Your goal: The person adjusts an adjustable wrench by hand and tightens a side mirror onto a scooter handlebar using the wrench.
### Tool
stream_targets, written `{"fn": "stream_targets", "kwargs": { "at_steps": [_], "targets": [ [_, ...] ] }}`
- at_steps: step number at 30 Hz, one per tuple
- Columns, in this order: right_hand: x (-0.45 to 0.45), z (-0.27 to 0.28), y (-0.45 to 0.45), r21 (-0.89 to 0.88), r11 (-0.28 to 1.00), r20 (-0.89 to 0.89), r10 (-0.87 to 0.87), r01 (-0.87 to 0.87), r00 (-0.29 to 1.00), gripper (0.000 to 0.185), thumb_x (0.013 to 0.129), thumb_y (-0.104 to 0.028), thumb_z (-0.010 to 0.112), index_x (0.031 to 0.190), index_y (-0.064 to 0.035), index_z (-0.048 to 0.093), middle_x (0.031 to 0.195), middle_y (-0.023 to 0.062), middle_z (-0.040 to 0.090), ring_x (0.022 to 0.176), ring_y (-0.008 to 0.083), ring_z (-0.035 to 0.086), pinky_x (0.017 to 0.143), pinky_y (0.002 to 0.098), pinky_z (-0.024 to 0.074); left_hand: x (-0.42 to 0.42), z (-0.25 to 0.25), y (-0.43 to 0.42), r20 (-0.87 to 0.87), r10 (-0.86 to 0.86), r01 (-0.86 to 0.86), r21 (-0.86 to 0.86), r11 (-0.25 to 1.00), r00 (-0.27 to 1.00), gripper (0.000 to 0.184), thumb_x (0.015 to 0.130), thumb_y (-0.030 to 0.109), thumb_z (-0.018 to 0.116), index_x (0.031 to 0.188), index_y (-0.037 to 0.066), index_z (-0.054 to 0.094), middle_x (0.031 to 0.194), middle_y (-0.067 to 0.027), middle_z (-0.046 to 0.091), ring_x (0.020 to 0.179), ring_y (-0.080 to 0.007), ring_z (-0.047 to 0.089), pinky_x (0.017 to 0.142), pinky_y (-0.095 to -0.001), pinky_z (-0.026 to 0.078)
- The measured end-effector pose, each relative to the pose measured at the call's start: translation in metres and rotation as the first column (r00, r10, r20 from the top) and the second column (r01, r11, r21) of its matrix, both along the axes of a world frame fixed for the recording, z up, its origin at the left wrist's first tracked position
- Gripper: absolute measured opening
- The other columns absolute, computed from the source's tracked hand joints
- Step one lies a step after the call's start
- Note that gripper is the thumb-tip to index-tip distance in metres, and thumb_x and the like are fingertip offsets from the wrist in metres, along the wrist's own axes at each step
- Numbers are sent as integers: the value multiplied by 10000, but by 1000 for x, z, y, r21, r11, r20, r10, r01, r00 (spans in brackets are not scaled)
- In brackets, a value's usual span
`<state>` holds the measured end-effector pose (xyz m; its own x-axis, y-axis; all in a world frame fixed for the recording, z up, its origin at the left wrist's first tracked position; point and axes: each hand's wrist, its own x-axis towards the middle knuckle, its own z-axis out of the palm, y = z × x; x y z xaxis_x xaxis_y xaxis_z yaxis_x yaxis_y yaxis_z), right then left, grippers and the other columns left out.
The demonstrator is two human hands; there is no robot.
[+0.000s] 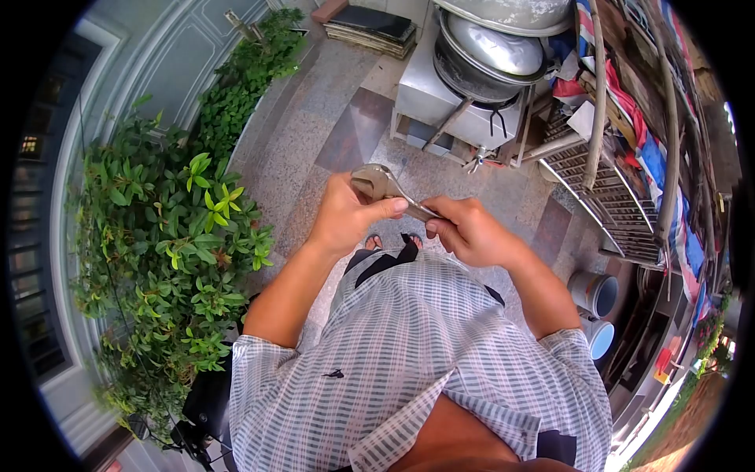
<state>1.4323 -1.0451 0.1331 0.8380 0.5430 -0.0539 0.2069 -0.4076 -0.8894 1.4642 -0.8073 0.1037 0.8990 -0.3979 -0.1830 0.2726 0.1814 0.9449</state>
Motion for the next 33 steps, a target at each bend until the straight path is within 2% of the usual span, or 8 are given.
{"fn": "stream_targets", "kwargs": {
  "at_steps": [5,9,12,17,20,26,29,33],
  "targets": [
    [0,-9,0,-52,998,204,-23,34,979,220,942,-1,580,1156,30,620,759,182,663,650,335,668,624,422,515,0,0,-6,-7,37,-37,-7,999,999,125,809,28,814,857,-21,710,819,-82,714,742,-156,674,701,-301,553],
    [4,-3,-6,-12,1000,-40,-23,23,999,208,935,-1,591,1136,39,627,760,175,676,664,308,688,634,403,531,-1,-4,-11,-5,60,-60,-7,998,998,135,857,62,794,917,-24,709,835,-74,715,741,-145,680,685,-281,556],
    [3,-2,-8,4,1000,-113,-16,17,993,205,930,-4,601,1127,42,631,762,170,684,670,301,694,637,397,535,-3,7,-9,-232,-1,-29,-124,992,973,188,903,85,754,1011,-46,675,903,-126,716,808,-212,707,744,-345,597],
    [5,-1,-12,61,996,-219,79,-68,973,209,937,-34,607,1133,34,634,761,172,690,689,303,700,642,401,532,-7,-1,3,-82,-120,122,29,992,989,161,937,113,725,968,-36,671,860,-114,712,762,-192,718,624,-317,583],
    [6,-2,-10,36,997,-190,70,-65,979,203,938,-52,611,1122,30,634,769,199,687,707,347,694,653,423,524,-10,-9,-1,-57,-65,65,5,998,996,143,940,102,717,937,-33,671,834,-116,708,732,-190,721,564,-309,575],
    [-4,-26,-1,-121,993,75,25,-16,997,203,927,-15,619,1126,25,624,769,130,694,629,260,662,628,384,522,-17,-32,-3,-180,33,-56,-128,990,983,121,930,78,718,944,-31,669,866,-136,711,722,-210,722,593,-329,603],
    [-1,-33,2,18,1000,-25,2,-2,1000,169,940,-42,612,1087,37,636,738,191,672,662,345,677,617,441,504,-10,-37,-1,-214,17,-39,-100,994,977,152,929,86,728,1010,-31,674,905,-137,718,767,-209,726,661,-329,618],
    [6,-27,15,202,961,-439,-85,191,895,173,998,-29,562,1148,45,607,754,107,656,615,181,664,555,353,541,-4,-30,-10,-82,87,-100,-181,978,993,242,938,110,732,1130,-24,668,980,-111,724,836,-190,719,746,-313,610]
  ]
}}
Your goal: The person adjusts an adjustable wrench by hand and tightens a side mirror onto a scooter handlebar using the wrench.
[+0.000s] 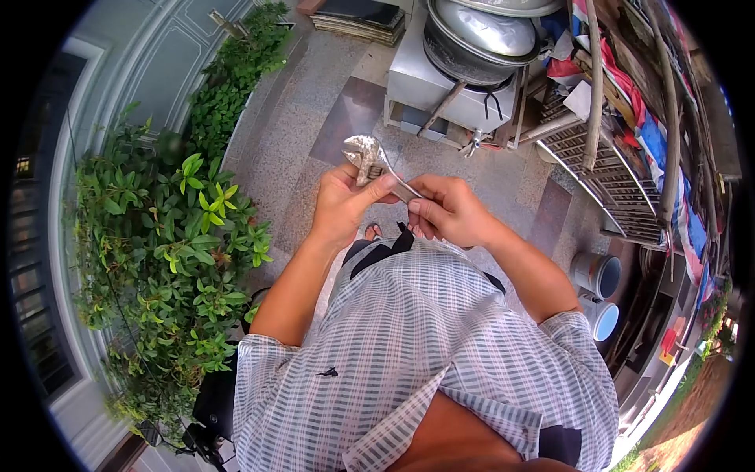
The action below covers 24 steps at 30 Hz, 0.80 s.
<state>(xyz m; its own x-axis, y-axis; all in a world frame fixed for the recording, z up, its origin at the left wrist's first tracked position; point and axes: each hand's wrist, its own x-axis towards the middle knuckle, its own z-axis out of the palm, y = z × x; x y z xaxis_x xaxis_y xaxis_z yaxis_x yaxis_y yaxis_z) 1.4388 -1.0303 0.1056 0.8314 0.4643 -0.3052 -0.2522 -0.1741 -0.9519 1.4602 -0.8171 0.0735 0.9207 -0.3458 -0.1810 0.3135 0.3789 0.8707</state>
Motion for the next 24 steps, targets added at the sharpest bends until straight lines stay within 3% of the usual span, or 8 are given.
{"fn": "stream_targets", "kwargs": {
  "at_steps": [1,4,6,10,11,14,16,24],
  "targets": [
    [-2,5,10,109,992,-36,-56,60,998,184,1013,-28,546,1175,47,593,771,92,648,617,151,656,549,328,552,0,4,-2,123,-12,7,45,999,992,307,981,178,686,1208,-23,643,1166,-189,705,994,-194,695,791,-320,595],
    [8,4,26,304,949,-40,-74,83,996,255,1041,-24,503,1281,57,527,833,94,642,625,157,655,569,303,596,4,15,-13,-3,-25,25,-107,994,1000,377,1033,254,613,1270,-39,610,1224,-190,687,1034,-191,681,836,-318,571],
    [13,-2,44,394,913,-49,-90,102,995,266,1039,-23,505,1292,58,524,824,90,642,638,165,661,570,310,598,5,14,-11,25,23,-22,-23,999,999,395,1078,289,516,1241,-53,629,1199,-193,702,995,-177,683,817,-300,562],
    [31,-18,33,-168,981,524,5,98,852,271,1022,-128,603,1231,45,594,899,117,699,735,189,686,596,311,558,16,18,0,128,221,-246,234,940,967,400,1087,303,495,1104,-61,660,1000,-173,739,772,-123,668,607,-257,538],
    [34,-12,30,-49,979,237,-181,198,954,304,1005,-189,647,1200,43,625,949,132,721,782,196,693,629,311,543,14,30,10,120,210,-238,321,916,970,405,1088,309,493,1082,-61,658,949,-159,740,715,-116,656,583,-262,534],
    [64,4,23,134,962,117,-254,238,960,399,998,-227,657,1259,67,586,987,146,721,875,194,691,724,316,551,8,43,19,220,200,-284,472,835,955,361,1079,273,494,1066,-56,643,765,-86,702,537,-81,555,500,-261,471],
    [80,6,34,307,932,76,-224,191,971,469,997,-253,658,1307,81,544,1037,158,704,940,203,679,808,335,538,1,50,17,339,143,-321,554,768,930,315,1068,224,496,1094,-56,637,749,-66,685,543,-71,536,495,-248,445],
    [97,-25,72,742,660,-215,64,120,975,528,975,-269,671,1373,30,493,1102,174,654,1083,289,623,962,418,500,-8,46,11,309,116,-235,381,894,944,222,1026,140,498,1086,-12,649,670,-3,586,532,-47,500,474,-232,405]
  ]
}}
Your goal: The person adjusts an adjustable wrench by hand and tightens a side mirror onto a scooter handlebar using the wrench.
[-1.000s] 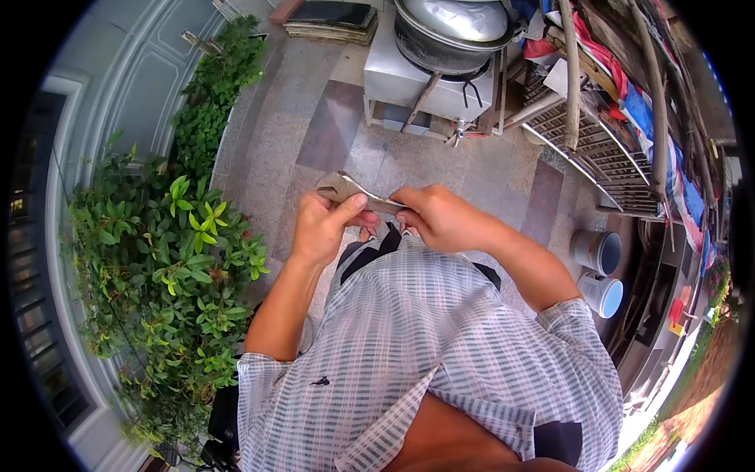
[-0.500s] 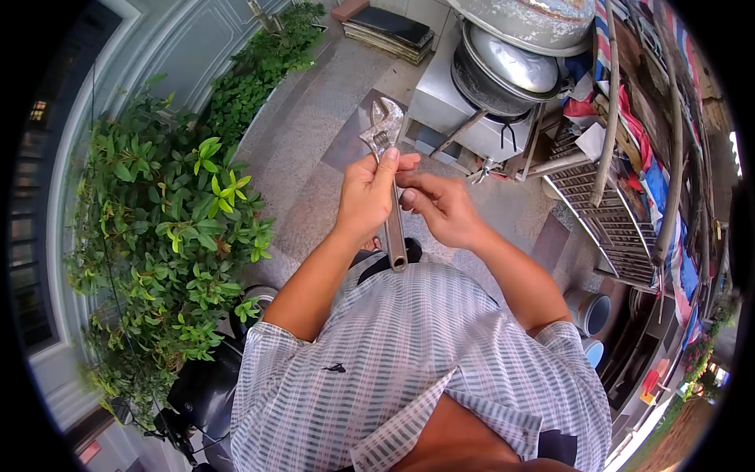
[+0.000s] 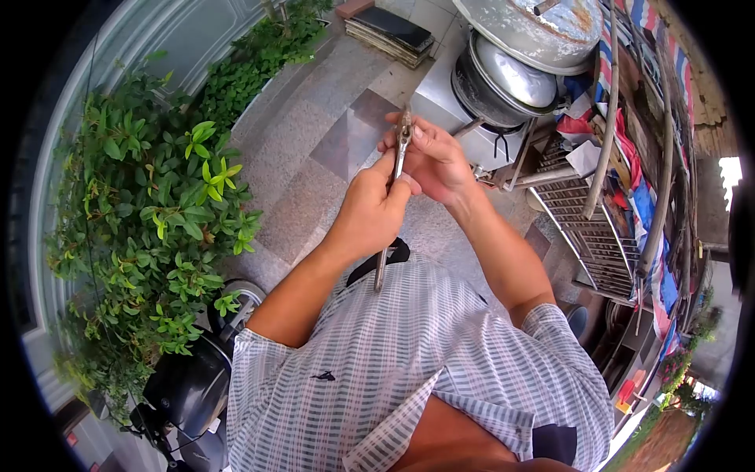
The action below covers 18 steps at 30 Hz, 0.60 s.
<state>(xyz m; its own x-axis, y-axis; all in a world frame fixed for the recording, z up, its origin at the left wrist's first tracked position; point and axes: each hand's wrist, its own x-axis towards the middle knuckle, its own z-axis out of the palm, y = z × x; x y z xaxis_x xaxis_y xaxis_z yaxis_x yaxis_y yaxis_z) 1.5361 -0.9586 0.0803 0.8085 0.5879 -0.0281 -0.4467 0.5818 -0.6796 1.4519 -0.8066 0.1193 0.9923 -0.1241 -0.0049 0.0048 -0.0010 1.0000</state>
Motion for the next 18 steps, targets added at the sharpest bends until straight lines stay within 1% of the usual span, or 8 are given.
{"fn": "stream_targets", "kwargs": {
  "at_steps": [3,6,8,12,13,15,16,18],
  "targets": [
    [0,-8,5,89,996,-1,-18,18,1000,474,960,-231,686,1334,9,520,1026,141,636,1062,303,618,953,425,506,-8,9,5,-81,-41,42,11,999,996,223,1026,143,498,1089,-7,651,658,-8,572,508,-50,491,461,-233,402],
    [0,-7,8,124,992,-51,8,-2,999,455,952,-227,699,1314,-5,536,992,130,625,1048,301,615,944,417,507,-9,14,4,-96,-49,49,7,999,994,210,1022,124,503,1100,-14,640,639,-8,555,483,-60,492,456,-243,416],
    [0,-12,9,162,987,-35,13,-7,999,454,953,-232,699,1309,-2,537,990,124,622,1045,299,616,944,413,505,-12,18,2,-92,-47,46,-19,999,995,200,1018,106,506,1109,-25,627,652,-13,559,483,-70,506,465,-249,443],
    [-2,-2,10,169,985,-22,-27,30,999,432,964,-214,687,1301,13,540,977,106,639,1007,287,627,939,401,500,-19,20,-4,-119,-85,67,-144,987,989,213,1022,90,506,1152,-54,594,765,-48,610,527,-83,550,521,-250,518],
    [-2,-2,10,137,985,-23,-99,101,995,412,968,-205,682,1288,15,546,977,101,650,995,280,632,937,399,498,-22,16,-5,-129,-91,66,-186,980,988,223,1026,90,505,1169,-62,585,801,-59,626,541,-85,561,539,-249,536],
    [1,-1,9,78,966,-10,-246,246,969,372,975,-189,673,1263,18,560,978,92,672,969,267,643,933,395,496,-25,9,-5,-155,-49,15,-213,977,987,245,1045,120,498,1186,-64,577,856,-74,635,568,-77,567,567,-244,553],
    [2,1,6,59,959,5,-278,277,961,355,976,-185,672,1248,16,566,983,92,681,962,262,647,933,396,495,-27,5,-5,-170,-32,-8,-226,974,985,256,1054,134,495,1194,-65,574,883,-81,640,581,-73,570,582,-242,562],
    [5,6,-1,17,942,30,-335,334,942,321,977,-178,671,1219,13,579,992,92,699,948,251,655,931,396,495,-30,-10,-3,-152,-40,12,-183,983,988,241,1070,181,476,1060,-39,574,710,-51,600,536,-97,593,530,-268,529]
  ]
}}
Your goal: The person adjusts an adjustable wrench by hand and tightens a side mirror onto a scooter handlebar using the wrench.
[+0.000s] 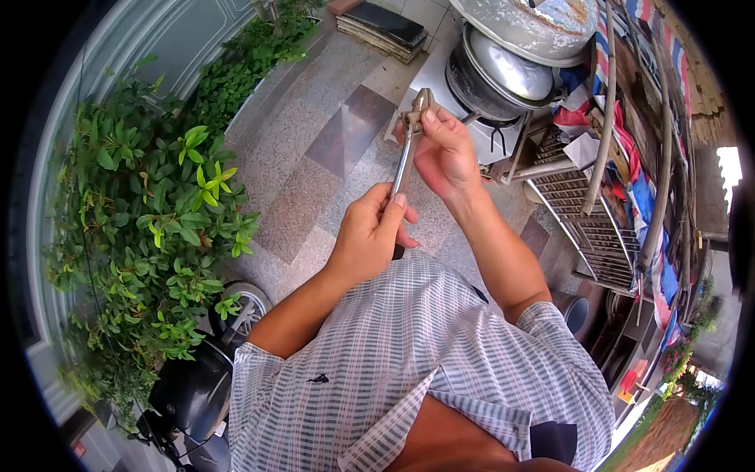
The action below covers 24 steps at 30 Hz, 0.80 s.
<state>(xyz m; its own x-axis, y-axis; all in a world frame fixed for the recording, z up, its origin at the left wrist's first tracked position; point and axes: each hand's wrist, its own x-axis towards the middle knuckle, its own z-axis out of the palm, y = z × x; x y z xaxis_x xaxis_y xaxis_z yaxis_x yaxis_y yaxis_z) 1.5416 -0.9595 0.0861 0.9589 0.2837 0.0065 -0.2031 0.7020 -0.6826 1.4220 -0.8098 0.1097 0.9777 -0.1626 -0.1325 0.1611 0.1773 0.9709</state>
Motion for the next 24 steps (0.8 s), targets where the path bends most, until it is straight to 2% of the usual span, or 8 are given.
{"fn": "stream_targets", "kwargs": {
  "at_steps": [1,4,7,10,13,16,22,24],
  "targets": [
    [1,-2,-3,-6,1000,1,-8,8,1000,287,969,-174,681,1193,-19,592,1023,99,704,948,239,660,925,399,499,-1,-4,0,12,-6,6,21,1000,1000,268,1078,205,467,992,-25,574,624,-35,580,513,-110,605,505,-281,513],
    [-7,-5,-2,51,999,10,16,-16,1000,294,969,-101,655,1231,-7,562,1106,129,684,1007,224,648,974,391,484,-4,-6,1,-12,-28,29,100,995,1000,311,1083,207,453,902,-8,585,578,-20,551,496,-88,570,470,-278,468],
    [-14,-1,-2,94,993,-32,76,-72,997,309,964,-91,651,1241,-7,544,1121,130,676,1012,233,642,949,404,498,-5,-1,-3,-59,-73,80,132,988,996,317,1094,218,447,969,-18,618,652,-6,566,512,-46,496,488,-226,447],
    [-11,-10,-6,135,989,-54,67,-59,996,300,954,-77,651,1227,-3,550,1112,140,673,1005,240,642,920,407,512,-6,7,-12,-73,-62,70,113,991,995,342,1094,220,439,885,0,596,578,5,524,479,-58,494,478,-234,445],
    [-12,-19,-7,179,983,-79,52,-37,996,285,951,-71,651,1208,9,556,1086,148,674,990,243,646,903,396,519,-7,10,-19,-36,-52,58,167,984,998,341,1092,220,435,886,-1,594,575,-10,531,471,-76,520,463,-253,450],
    [-12,-19,-9,99,995,-61,0,6,998,260,953,-58,641,1185,25,560,1051,144,675,957,240,652,886,384,523,-6,-3,-26,111,-7,-20,237,971,994,342,1089,219,435,876,-2,586,565,-21,533,457,-95,540,453,-270,456],
    [-16,-6,-4,-154,965,-10,-217,213,976,242,982,-148,648,1151,12,583,1027,124,665,933,227,618,828,362,501,-3,-7,-32,142,13,-51,265,963,990,314,1080,182,433,895,-19,589,596,-45,575,481,-113,585,461,-288,480],
    [-12,-8,-7,-38,991,-77,-128,125,989,246,991,-158,636,1161,13,582,1044,127,661,934,225,620,837,357,502,1,-10,-34,261,45,-127,305,944,964,295,1073,164,438,911,-28,593,630,-56,600,499,-118,599,476,-293,498]
  ]
}}
